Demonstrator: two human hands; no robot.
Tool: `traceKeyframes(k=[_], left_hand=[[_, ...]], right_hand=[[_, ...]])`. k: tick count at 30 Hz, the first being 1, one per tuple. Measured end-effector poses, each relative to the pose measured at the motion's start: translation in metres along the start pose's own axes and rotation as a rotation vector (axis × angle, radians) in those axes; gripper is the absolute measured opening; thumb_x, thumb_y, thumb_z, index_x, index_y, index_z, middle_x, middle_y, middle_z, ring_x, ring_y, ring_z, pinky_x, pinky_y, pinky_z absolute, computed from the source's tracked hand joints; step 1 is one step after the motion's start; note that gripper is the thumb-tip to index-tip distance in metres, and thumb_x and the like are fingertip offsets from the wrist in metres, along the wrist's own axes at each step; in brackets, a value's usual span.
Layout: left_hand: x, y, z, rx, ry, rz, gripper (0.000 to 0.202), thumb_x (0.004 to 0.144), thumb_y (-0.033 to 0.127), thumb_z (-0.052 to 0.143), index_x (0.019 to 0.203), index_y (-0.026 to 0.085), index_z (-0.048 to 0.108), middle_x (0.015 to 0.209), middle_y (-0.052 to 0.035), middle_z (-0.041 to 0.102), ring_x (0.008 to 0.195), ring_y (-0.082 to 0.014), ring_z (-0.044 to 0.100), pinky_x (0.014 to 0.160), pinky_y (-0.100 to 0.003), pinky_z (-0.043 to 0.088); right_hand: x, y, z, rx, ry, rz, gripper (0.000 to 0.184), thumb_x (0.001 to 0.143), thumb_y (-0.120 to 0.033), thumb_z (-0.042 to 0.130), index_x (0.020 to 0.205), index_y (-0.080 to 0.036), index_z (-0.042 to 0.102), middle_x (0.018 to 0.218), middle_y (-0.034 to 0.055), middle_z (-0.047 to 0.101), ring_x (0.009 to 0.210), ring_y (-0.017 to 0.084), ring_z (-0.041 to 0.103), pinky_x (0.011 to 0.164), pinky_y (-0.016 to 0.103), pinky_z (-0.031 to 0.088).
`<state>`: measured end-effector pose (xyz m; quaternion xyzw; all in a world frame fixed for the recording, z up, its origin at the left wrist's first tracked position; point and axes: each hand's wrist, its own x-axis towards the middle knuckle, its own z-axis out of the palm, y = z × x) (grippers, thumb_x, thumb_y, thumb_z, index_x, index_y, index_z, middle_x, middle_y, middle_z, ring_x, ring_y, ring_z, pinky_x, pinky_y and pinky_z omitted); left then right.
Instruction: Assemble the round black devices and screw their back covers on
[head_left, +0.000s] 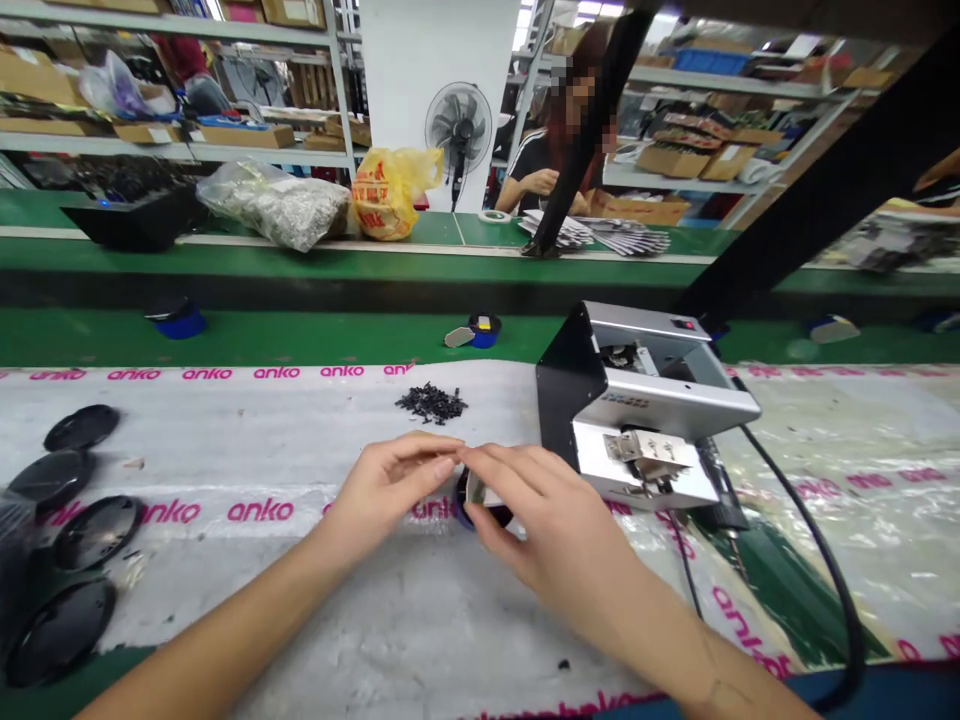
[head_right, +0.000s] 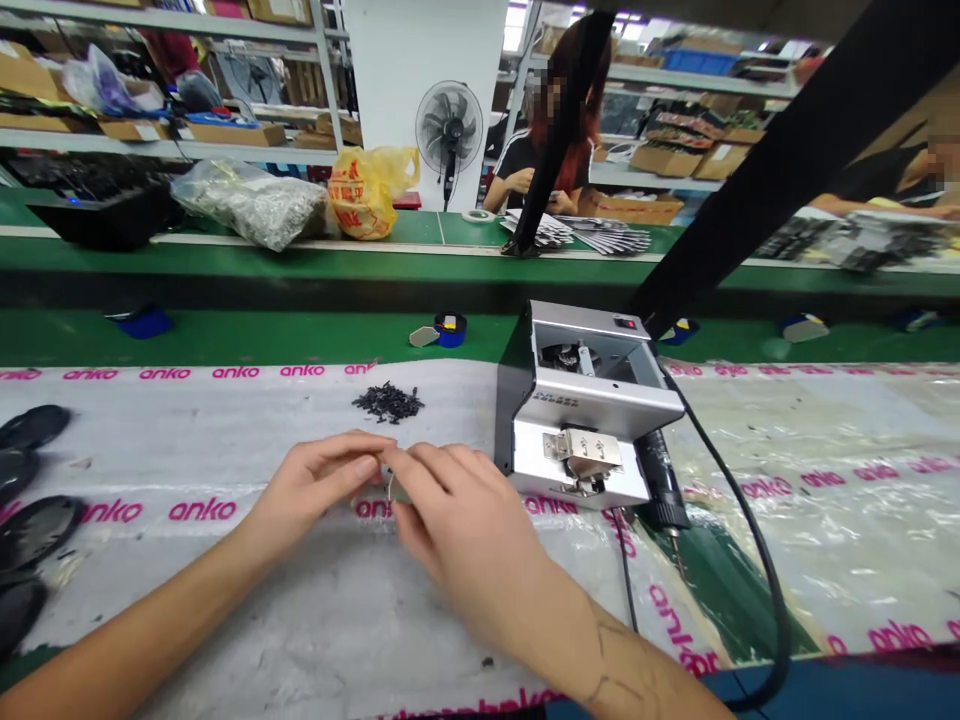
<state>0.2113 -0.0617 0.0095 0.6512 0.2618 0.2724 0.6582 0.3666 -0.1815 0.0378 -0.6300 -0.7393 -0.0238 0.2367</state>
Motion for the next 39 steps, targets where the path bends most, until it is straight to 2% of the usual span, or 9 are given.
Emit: traceKeyframes(k=[3, 6, 8, 16, 19, 22, 25, 31, 39], left_hand=[[0.000, -0.013, -0.001, 0.145, -0.013, 0.030, 0.034, 0.081, 0.031, 0.071, 0.114, 0.024, 0.069, 0.116, -0.0065, 0.066, 0.102, -0.0235, 0.060, 0.089, -0.032, 0.046], [0.002, -0.026, 0.008, 0.243, -0.162, 0.077, 0.086, 0.066, 0.031, 0.085, 0.143, 0.031, 0.046, 0.147, -0.0060, 0.047, 0.129, -0.0297, 0.046, 0.107, -0.039, 0.036], [0.004, -0.032, 0.017, 0.264, -0.216, 0.099, 0.096, 0.064, 0.031, 0.086, 0.148, 0.030, 0.038, 0.145, -0.0073, 0.049, 0.130, -0.0318, 0.045, 0.109, -0.042, 0.034], [0.010, -0.030, -0.001, 0.377, -0.101, 0.124, 0.061, 0.061, 0.027, 0.087, 0.119, 0.028, 0.069, 0.110, -0.0053, 0.071, 0.102, -0.0301, 0.060, 0.092, -0.038, 0.044], [0.008, -0.026, -0.009, 0.334, -0.122, -0.037, 0.064, 0.061, 0.027, 0.087, 0.122, 0.029, 0.067, 0.108, -0.0053, 0.071, 0.085, -0.0257, 0.066, 0.076, -0.032, 0.051], [0.005, -0.023, -0.013, 0.092, -0.266, -0.324, 0.076, 0.071, 0.030, 0.080, 0.140, 0.030, 0.049, 0.095, -0.0057, 0.072, 0.068, -0.0220, 0.068, 0.057, -0.028, 0.052], [0.004, -0.021, -0.016, -0.147, -0.357, -0.438, 0.077, 0.079, 0.037, 0.073, 0.146, 0.026, 0.038, 0.085, -0.0071, 0.072, 0.070, -0.0246, 0.072, 0.060, -0.032, 0.057], [0.012, -0.020, -0.011, -0.189, -0.180, -0.484, 0.056, 0.083, 0.054, 0.063, 0.127, 0.020, 0.053, 0.072, -0.0063, 0.072, 0.055, -0.0229, 0.072, 0.049, -0.028, 0.056], [0.010, -0.021, 0.006, 0.028, -0.048, -0.407, 0.040, 0.085, 0.050, 0.061, 0.114, 0.023, 0.052, 0.068, 0.0014, 0.066, 0.040, -0.0153, 0.064, 0.035, -0.021, 0.050]], right_hand=[[0.002, 0.005, -0.007, 0.158, -0.015, 0.124, 0.036, 0.090, -0.022, 0.061, 0.125, -0.022, 0.056, 0.105, 0.0051, 0.069, 0.094, 0.020, 0.064, 0.083, 0.035, 0.054], [0.005, 0.008, -0.011, 0.198, -0.015, 0.236, 0.036, 0.086, -0.022, 0.063, 0.122, -0.023, 0.058, 0.101, 0.0030, 0.070, 0.085, 0.018, 0.065, 0.077, 0.032, 0.055], [0.006, 0.008, -0.012, 0.227, -0.052, 0.279, 0.035, 0.085, -0.021, 0.062, 0.120, -0.025, 0.060, 0.101, 0.0021, 0.070, 0.081, 0.017, 0.065, 0.072, 0.030, 0.055], [0.005, 0.014, -0.006, 0.264, -0.091, 0.316, 0.031, 0.081, -0.024, 0.066, 0.113, -0.024, 0.064, 0.095, 0.0026, 0.071, 0.079, 0.018, 0.067, 0.070, 0.029, 0.056], [0.006, 0.014, 0.001, 0.302, -0.099, 0.361, 0.033, 0.081, -0.025, 0.066, 0.114, -0.023, 0.062, 0.093, 0.0023, 0.071, 0.075, 0.017, 0.068, 0.068, 0.029, 0.056], [0.009, 0.015, 0.006, 0.413, -0.162, 0.441, 0.029, 0.083, -0.022, 0.063, 0.112, -0.024, 0.060, 0.089, 0.0004, 0.071, 0.074, 0.016, 0.069, 0.066, 0.028, 0.057], [0.013, 0.017, 0.007, 0.587, -0.227, 0.504, 0.021, 0.085, -0.018, 0.058, 0.106, -0.023, 0.058, 0.091, -0.0003, 0.071, 0.078, 0.014, 0.071, 0.069, 0.025, 0.058], [0.012, 0.017, 0.003, 0.639, -0.252, 0.546, 0.022, 0.086, -0.017, 0.057, 0.106, -0.023, 0.054, 0.098, 0.0003, 0.070, 0.080, 0.012, 0.071, 0.073, 0.024, 0.059], [0.003, 0.013, 0.001, 0.381, -0.243, 0.344, 0.033, 0.087, -0.016, 0.058, 0.118, -0.025, 0.052, 0.109, 0.0021, 0.063, 0.097, 0.018, 0.064, 0.086, 0.036, 0.054]])
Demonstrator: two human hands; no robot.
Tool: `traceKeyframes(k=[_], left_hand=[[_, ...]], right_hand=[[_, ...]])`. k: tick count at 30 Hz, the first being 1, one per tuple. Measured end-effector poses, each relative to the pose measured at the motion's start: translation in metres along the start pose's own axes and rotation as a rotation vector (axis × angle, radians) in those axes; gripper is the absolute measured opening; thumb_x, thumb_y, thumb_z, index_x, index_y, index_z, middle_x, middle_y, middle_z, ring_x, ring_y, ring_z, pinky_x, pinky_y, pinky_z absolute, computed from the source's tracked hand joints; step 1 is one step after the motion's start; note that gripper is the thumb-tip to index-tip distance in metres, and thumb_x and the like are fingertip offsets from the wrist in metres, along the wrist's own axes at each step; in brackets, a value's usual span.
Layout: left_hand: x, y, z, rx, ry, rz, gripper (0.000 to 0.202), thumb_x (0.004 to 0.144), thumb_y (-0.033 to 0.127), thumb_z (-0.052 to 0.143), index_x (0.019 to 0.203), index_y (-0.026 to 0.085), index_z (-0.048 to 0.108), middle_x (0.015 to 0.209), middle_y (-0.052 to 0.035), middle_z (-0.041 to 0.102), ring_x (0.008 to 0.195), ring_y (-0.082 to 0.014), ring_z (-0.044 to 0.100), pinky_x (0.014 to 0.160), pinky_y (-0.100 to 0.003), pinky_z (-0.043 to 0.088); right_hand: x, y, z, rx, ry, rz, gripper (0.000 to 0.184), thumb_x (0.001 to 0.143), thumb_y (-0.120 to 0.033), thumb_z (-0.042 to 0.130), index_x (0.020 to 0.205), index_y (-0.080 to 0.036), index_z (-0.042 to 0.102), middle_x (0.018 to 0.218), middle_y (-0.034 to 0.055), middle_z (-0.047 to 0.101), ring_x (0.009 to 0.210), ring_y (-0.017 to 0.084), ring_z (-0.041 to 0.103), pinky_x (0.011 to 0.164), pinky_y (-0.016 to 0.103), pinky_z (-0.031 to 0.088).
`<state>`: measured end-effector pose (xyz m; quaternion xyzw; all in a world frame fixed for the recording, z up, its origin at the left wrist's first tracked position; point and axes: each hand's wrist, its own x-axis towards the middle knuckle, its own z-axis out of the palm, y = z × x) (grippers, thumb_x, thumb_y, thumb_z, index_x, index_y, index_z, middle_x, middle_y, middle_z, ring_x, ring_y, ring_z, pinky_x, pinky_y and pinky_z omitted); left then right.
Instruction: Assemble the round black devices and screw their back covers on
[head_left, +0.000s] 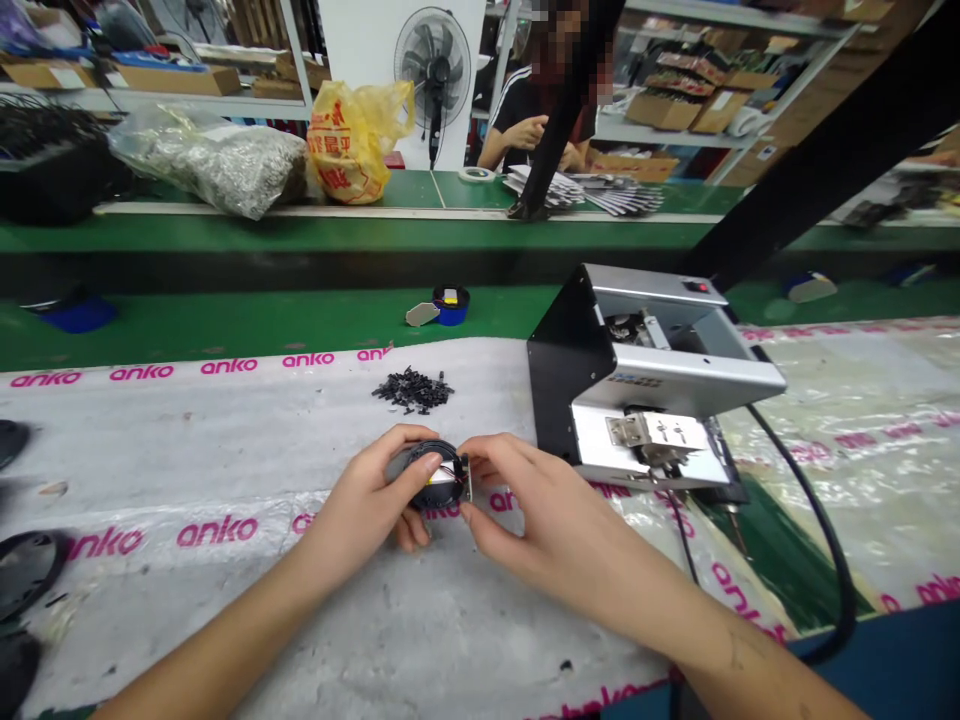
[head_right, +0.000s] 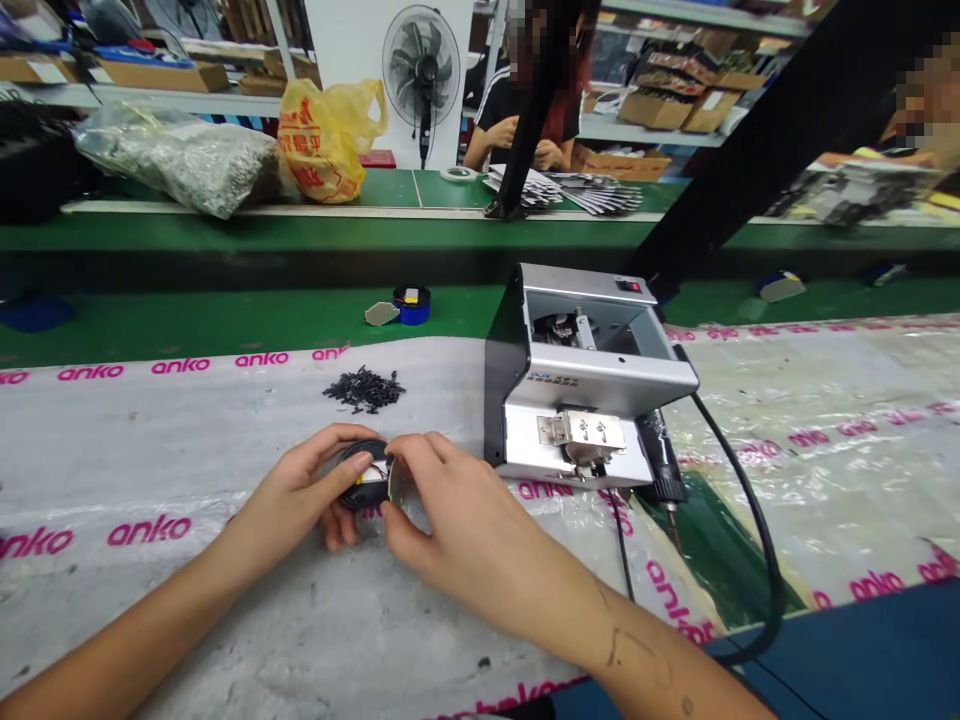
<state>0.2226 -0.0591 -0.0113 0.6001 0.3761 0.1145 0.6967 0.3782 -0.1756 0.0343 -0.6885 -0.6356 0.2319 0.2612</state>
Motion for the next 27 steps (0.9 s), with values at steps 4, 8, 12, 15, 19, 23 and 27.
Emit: traceKeyframes(k=[4, 8, 12, 15, 19, 23, 27], left_hand=[[-0.002, 0.001, 0.004, 0.046, 0.025, 0.030, 0.031, 0.087, 0.044, 0.059, 0.110, 0.024, 0.052, 0.069, 0.0042, 0.064, 0.038, -0.0122, 0.060, 0.032, -0.019, 0.047], [-0.004, 0.000, 0.007, 0.084, 0.034, 0.068, 0.022, 0.088, 0.034, 0.056, 0.108, 0.025, 0.053, 0.059, 0.0074, 0.058, 0.037, -0.0107, 0.056, 0.030, -0.016, 0.042], [-0.005, -0.002, 0.008, 0.108, 0.057, 0.078, 0.022, 0.088, 0.032, 0.057, 0.108, 0.024, 0.054, 0.052, 0.0088, 0.053, 0.036, -0.0108, 0.054, 0.029, -0.015, 0.038], [-0.004, -0.002, -0.003, 0.030, -0.057, 0.077, 0.029, 0.090, 0.036, 0.056, 0.116, 0.023, 0.053, 0.055, 0.0065, 0.059, 0.042, -0.0123, 0.060, 0.039, -0.019, 0.048], [0.002, -0.002, -0.029, -0.161, -0.458, 0.060, 0.058, 0.085, 0.029, 0.067, 0.136, 0.023, 0.042, 0.082, -0.0024, 0.071, 0.075, -0.0184, 0.073, 0.075, -0.034, 0.059], [0.007, -0.003, -0.038, -0.141, -0.515, 0.019, 0.078, 0.072, 0.016, 0.081, 0.138, 0.028, 0.041, 0.084, 0.0013, 0.070, 0.077, -0.0155, 0.071, 0.074, -0.027, 0.056], [0.008, -0.003, -0.033, -0.105, -0.490, 0.066, 0.059, 0.079, 0.021, 0.077, 0.131, 0.028, 0.049, 0.078, 0.0034, 0.069, 0.068, -0.0130, 0.069, 0.066, -0.025, 0.056]], right_hand=[[-0.001, -0.002, 0.001, -0.064, -0.040, -0.068, 0.038, 0.089, -0.016, 0.055, 0.125, -0.026, 0.048, 0.117, 0.0035, 0.057, 0.099, 0.018, 0.061, 0.087, 0.037, 0.054], [0.000, 0.000, 0.005, -0.028, -0.017, -0.145, 0.041, 0.091, -0.014, 0.055, 0.129, -0.026, 0.048, 0.119, 0.0039, 0.053, 0.103, 0.015, 0.057, 0.092, 0.032, 0.051], [0.003, 0.006, 0.015, -0.061, 0.032, -0.211, 0.041, 0.094, -0.019, 0.056, 0.134, -0.026, 0.047, 0.125, 0.0059, 0.051, 0.113, 0.018, 0.053, 0.097, 0.033, 0.048], [0.008, 0.010, 0.021, -0.065, 0.104, -0.288, 0.039, 0.095, -0.020, 0.057, 0.133, -0.025, 0.049, 0.126, 0.0058, 0.057, 0.117, 0.019, 0.052, 0.099, 0.034, 0.048], [0.015, 0.014, 0.023, -0.028, 0.137, -0.375, 0.024, 0.093, -0.016, 0.062, 0.115, -0.022, 0.060, 0.120, 0.0037, 0.064, 0.113, 0.018, 0.056, 0.096, 0.032, 0.050], [0.018, 0.018, 0.020, -0.043, 0.106, -0.427, 0.021, 0.092, -0.015, 0.063, 0.112, -0.021, 0.065, 0.122, 0.0053, 0.064, 0.112, 0.020, 0.056, 0.095, 0.034, 0.050], [0.018, 0.021, 0.014, -0.081, 0.079, -0.470, 0.023, 0.093, -0.016, 0.061, 0.114, -0.019, 0.066, 0.123, 0.0076, 0.063, 0.110, 0.021, 0.056, 0.091, 0.035, 0.052]])
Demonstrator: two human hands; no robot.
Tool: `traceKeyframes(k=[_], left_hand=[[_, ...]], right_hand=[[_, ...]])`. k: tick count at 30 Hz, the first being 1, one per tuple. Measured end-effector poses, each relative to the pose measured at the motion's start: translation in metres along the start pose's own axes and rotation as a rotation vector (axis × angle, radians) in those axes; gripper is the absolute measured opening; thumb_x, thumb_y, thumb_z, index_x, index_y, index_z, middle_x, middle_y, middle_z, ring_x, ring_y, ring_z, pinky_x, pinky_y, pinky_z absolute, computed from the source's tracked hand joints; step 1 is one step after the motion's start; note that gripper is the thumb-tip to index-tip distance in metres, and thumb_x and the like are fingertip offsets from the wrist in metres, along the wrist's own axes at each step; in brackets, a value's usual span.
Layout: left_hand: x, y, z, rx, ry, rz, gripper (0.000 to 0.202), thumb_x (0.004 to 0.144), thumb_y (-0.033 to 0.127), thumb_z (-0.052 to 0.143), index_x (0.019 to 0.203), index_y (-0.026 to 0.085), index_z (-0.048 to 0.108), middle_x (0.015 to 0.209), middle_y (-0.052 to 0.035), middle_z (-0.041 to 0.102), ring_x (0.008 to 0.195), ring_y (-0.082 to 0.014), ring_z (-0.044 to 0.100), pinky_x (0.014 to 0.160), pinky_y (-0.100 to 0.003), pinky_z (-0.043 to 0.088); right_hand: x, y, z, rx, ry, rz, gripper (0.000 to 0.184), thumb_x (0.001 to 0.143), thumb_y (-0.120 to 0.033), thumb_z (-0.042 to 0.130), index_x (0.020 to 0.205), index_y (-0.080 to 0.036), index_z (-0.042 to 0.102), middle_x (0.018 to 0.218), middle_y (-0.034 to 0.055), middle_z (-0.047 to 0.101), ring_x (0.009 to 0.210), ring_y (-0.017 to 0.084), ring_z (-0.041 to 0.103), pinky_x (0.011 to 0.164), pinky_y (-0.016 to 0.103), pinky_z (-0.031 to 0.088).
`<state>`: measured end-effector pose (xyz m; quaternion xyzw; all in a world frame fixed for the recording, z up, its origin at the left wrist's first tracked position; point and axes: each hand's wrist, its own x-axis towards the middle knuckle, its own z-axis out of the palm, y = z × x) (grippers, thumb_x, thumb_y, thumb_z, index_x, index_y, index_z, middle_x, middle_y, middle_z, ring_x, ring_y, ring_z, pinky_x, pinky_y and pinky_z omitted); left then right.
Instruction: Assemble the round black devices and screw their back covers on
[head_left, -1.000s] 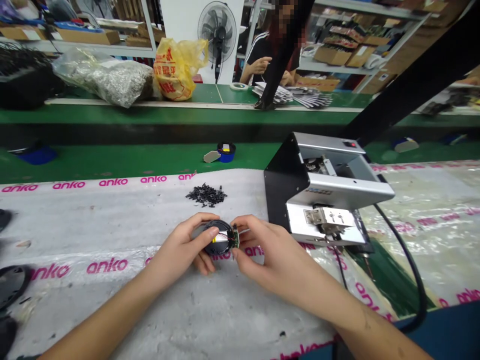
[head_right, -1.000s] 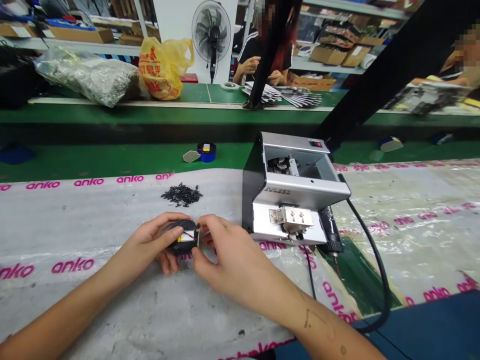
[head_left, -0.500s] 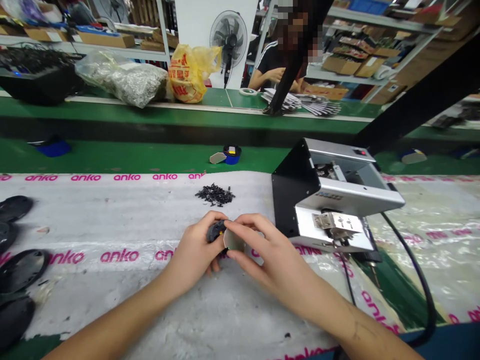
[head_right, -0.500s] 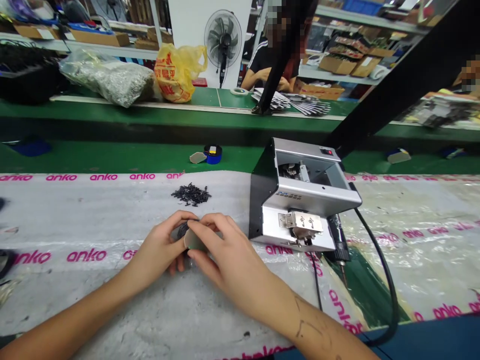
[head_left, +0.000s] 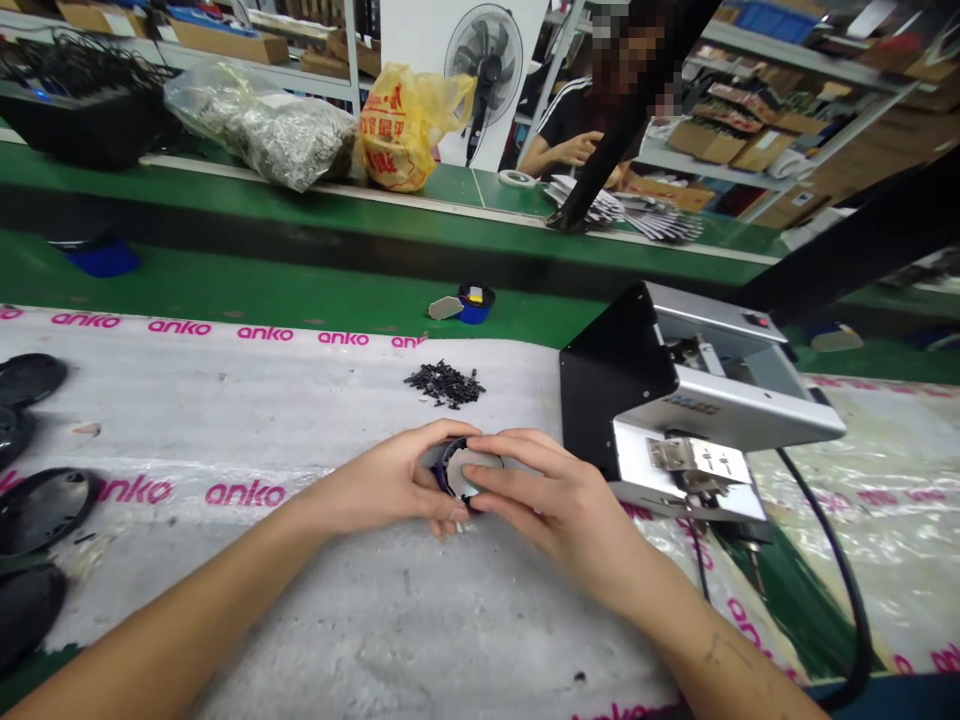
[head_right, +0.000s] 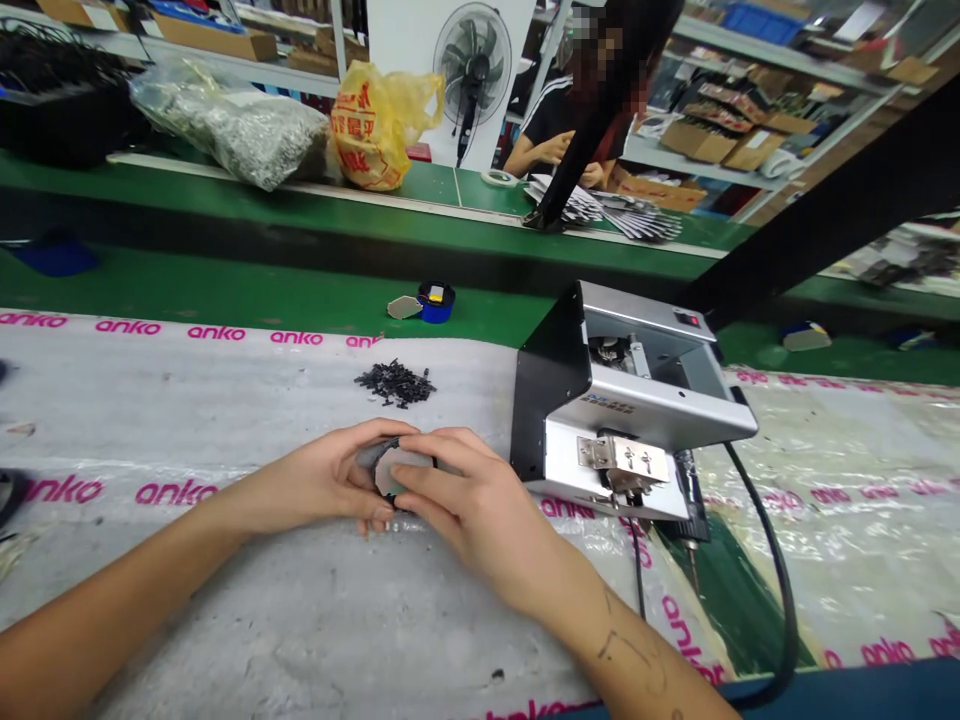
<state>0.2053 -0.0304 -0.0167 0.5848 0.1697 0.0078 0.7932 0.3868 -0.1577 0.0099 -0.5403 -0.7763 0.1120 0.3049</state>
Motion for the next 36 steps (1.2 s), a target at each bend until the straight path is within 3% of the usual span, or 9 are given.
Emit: traceKeyframes(k=[10, 21, 31, 36], left_hand=[[-0.001, 0.000, -0.002, 0.010, -0.072, 0.000, 0.057, 0.084, 0.023, 0.071, 0.134, 0.030, 0.045, 0.093, -0.0007, 0.068, 0.073, -0.0156, 0.072, 0.061, -0.025, 0.058], [-0.001, 0.002, -0.004, 0.005, -0.108, -0.009, 0.054, 0.085, 0.023, 0.070, 0.133, 0.026, 0.046, 0.083, 0.0002, 0.068, 0.073, -0.0160, 0.072, 0.065, -0.026, 0.058], [-0.001, 0.002, -0.006, -0.013, -0.112, -0.025, 0.063, 0.084, 0.022, 0.072, 0.140, 0.026, 0.044, 0.082, -0.0012, 0.070, 0.073, -0.0179, 0.073, 0.067, -0.028, 0.058], [-0.002, 0.008, -0.007, -0.062, -0.110, -0.059, 0.056, 0.090, 0.027, 0.064, 0.142, 0.024, 0.043, 0.089, -0.0042, 0.072, 0.075, -0.0189, 0.074, 0.071, -0.031, 0.059]], right_hand=[[0.002, 0.001, -0.004, -0.013, -0.026, -0.057, 0.022, 0.094, -0.018, 0.059, 0.114, -0.017, 0.068, 0.120, 0.0081, 0.064, 0.109, 0.021, 0.056, 0.090, 0.034, 0.053], [-0.001, 0.000, 0.000, -0.034, 0.025, -0.033, 0.024, 0.093, -0.020, 0.062, 0.116, -0.020, 0.068, 0.120, 0.0088, 0.064, 0.108, 0.022, 0.057, 0.088, 0.038, 0.055], [-0.002, -0.010, -0.002, -0.046, -0.036, 0.034, 0.024, 0.095, -0.021, 0.057, 0.118, -0.022, 0.066, 0.122, 0.0087, 0.062, 0.112, 0.023, 0.055, 0.091, 0.039, 0.053], [-0.001, -0.013, -0.005, -0.054, -0.069, 0.079, 0.028, 0.096, -0.015, 0.054, 0.120, -0.021, 0.065, 0.127, 0.0101, 0.057, 0.118, 0.023, 0.050, 0.096, 0.040, 0.050]])
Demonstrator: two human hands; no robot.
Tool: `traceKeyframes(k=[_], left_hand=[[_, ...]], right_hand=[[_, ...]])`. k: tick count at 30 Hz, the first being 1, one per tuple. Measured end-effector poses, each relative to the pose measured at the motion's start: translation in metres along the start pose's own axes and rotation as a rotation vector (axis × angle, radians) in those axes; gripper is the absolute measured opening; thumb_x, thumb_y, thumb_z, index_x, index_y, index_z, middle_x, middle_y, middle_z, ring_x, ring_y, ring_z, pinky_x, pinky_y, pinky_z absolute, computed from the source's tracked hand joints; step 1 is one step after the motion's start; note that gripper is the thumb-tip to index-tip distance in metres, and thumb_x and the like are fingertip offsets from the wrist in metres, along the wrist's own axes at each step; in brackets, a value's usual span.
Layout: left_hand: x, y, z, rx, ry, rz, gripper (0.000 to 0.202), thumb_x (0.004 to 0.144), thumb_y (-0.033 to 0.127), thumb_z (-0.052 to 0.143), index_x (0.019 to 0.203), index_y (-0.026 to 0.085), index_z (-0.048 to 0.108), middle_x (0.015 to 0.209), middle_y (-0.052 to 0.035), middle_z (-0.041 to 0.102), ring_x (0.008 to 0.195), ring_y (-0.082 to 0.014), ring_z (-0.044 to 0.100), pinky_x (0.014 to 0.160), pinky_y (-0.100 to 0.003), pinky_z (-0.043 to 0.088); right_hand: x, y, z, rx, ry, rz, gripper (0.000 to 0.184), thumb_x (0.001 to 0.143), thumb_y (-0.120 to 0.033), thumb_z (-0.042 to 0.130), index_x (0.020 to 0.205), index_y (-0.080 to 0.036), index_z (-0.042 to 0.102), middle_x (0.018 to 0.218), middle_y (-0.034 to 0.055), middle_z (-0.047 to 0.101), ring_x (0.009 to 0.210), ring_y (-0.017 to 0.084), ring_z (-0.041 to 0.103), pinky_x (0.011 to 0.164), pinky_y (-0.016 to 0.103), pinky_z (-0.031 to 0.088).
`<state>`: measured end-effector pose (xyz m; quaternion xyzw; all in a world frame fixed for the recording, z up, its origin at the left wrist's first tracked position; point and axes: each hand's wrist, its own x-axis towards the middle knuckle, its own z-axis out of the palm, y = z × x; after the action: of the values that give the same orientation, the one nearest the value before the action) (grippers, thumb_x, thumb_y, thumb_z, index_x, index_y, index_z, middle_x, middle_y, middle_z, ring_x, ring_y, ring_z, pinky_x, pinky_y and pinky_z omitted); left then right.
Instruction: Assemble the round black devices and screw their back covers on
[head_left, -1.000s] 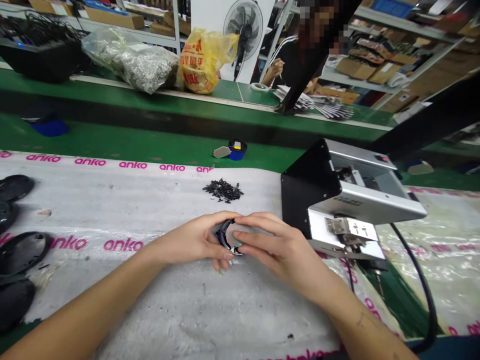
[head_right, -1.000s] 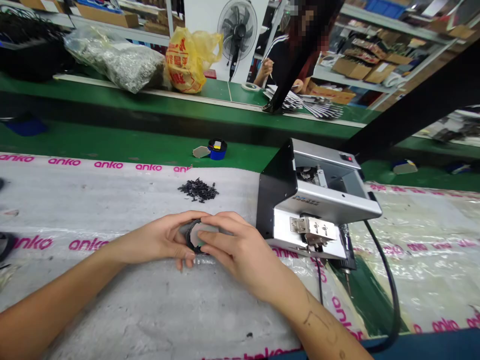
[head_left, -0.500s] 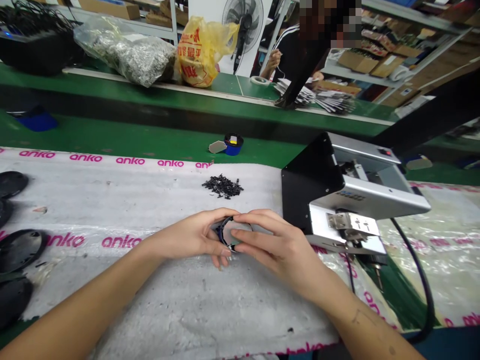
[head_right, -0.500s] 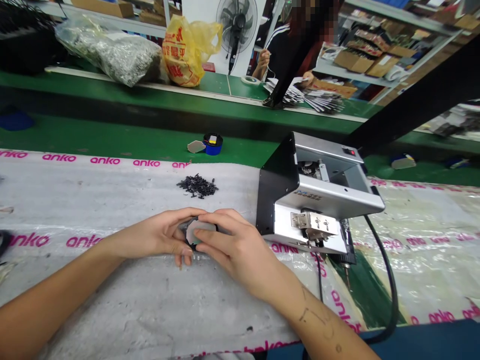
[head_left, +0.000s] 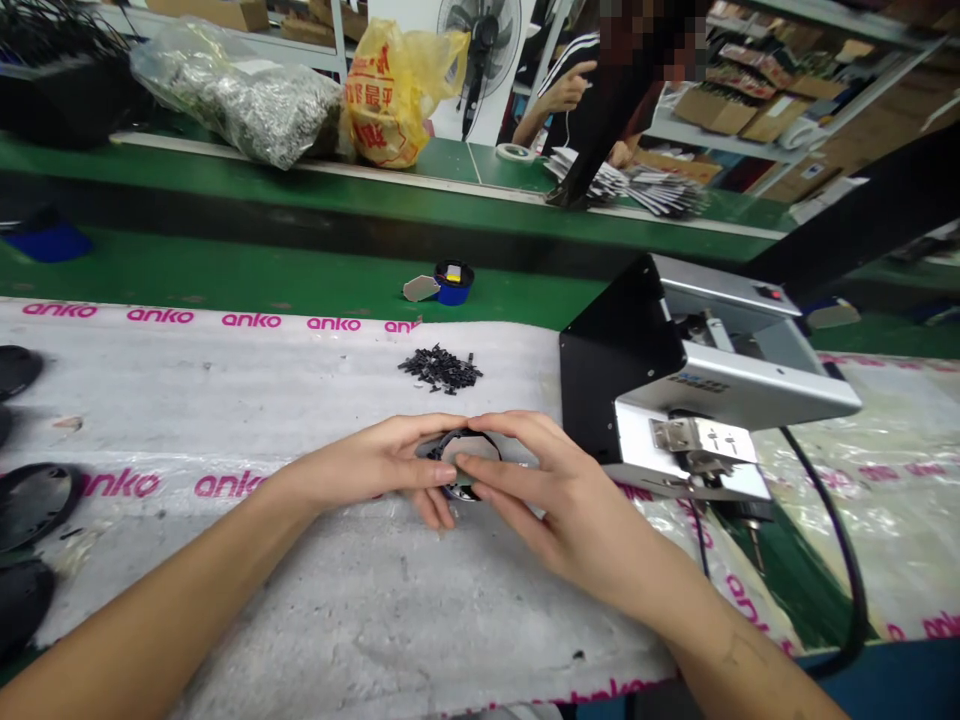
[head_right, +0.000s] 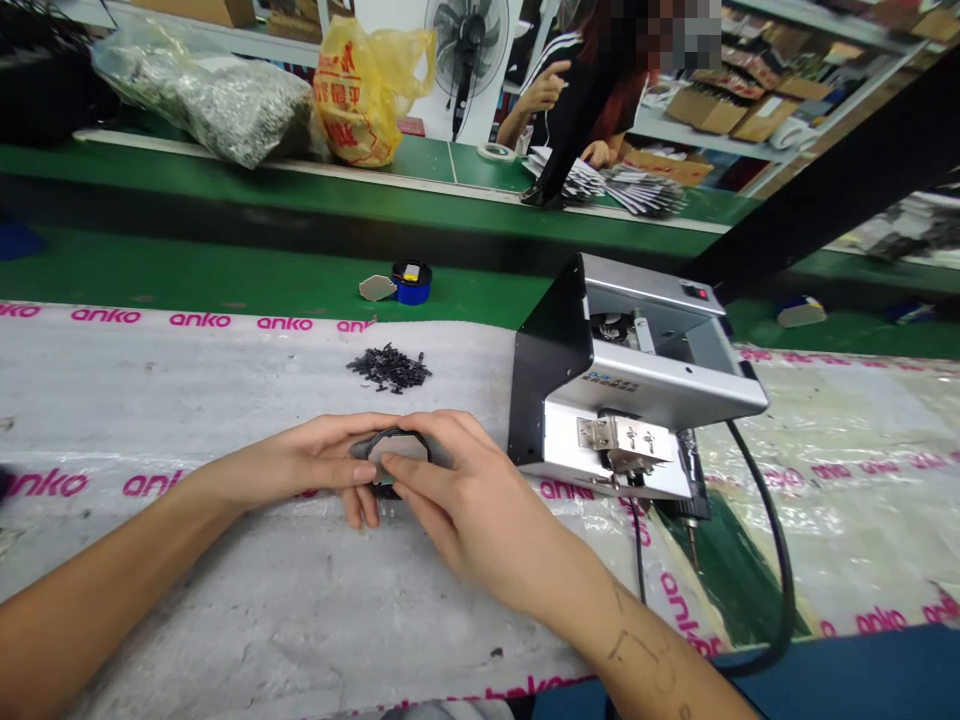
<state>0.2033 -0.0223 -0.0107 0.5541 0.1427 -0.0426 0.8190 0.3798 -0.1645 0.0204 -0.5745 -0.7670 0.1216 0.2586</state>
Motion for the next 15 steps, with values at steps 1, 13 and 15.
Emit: traceKeyframes(k=[1, 13, 15], left_hand=[[0.000, 0.001, 0.001, 0.004, 0.017, -0.008, 0.054, 0.091, 0.028, 0.063, 0.142, 0.023, 0.044, 0.087, -0.0037, 0.072, 0.073, -0.0186, 0.074, 0.069, -0.030, 0.059], [0.003, -0.005, 0.011, -0.002, 0.174, -0.041, 0.054, 0.090, 0.036, 0.063, 0.141, 0.022, 0.048, 0.075, -0.0029, 0.074, 0.064, -0.0188, 0.073, 0.062, -0.029, 0.059], [0.003, -0.006, 0.014, 0.029, 0.208, -0.022, 0.054, 0.091, 0.040, 0.062, 0.140, 0.024, 0.048, 0.075, -0.0022, 0.074, 0.063, -0.0192, 0.072, 0.062, -0.030, 0.059]], right_hand=[[0.000, 0.000, 0.001, -0.006, 0.017, 0.003, 0.027, 0.096, -0.015, 0.054, 0.119, -0.022, 0.066, 0.125, 0.0102, 0.057, 0.116, 0.023, 0.051, 0.094, 0.041, 0.051], [0.002, -0.002, 0.005, -0.062, 0.084, -0.025, 0.027, 0.094, -0.017, 0.058, 0.121, -0.021, 0.062, 0.110, 0.0043, 0.072, 0.105, 0.021, 0.060, 0.092, 0.040, 0.054], [0.001, -0.004, 0.006, -0.065, 0.089, -0.008, 0.026, 0.095, -0.017, 0.058, 0.121, -0.022, 0.062, 0.109, 0.0040, 0.073, 0.102, 0.021, 0.062, 0.090, 0.039, 0.055]])
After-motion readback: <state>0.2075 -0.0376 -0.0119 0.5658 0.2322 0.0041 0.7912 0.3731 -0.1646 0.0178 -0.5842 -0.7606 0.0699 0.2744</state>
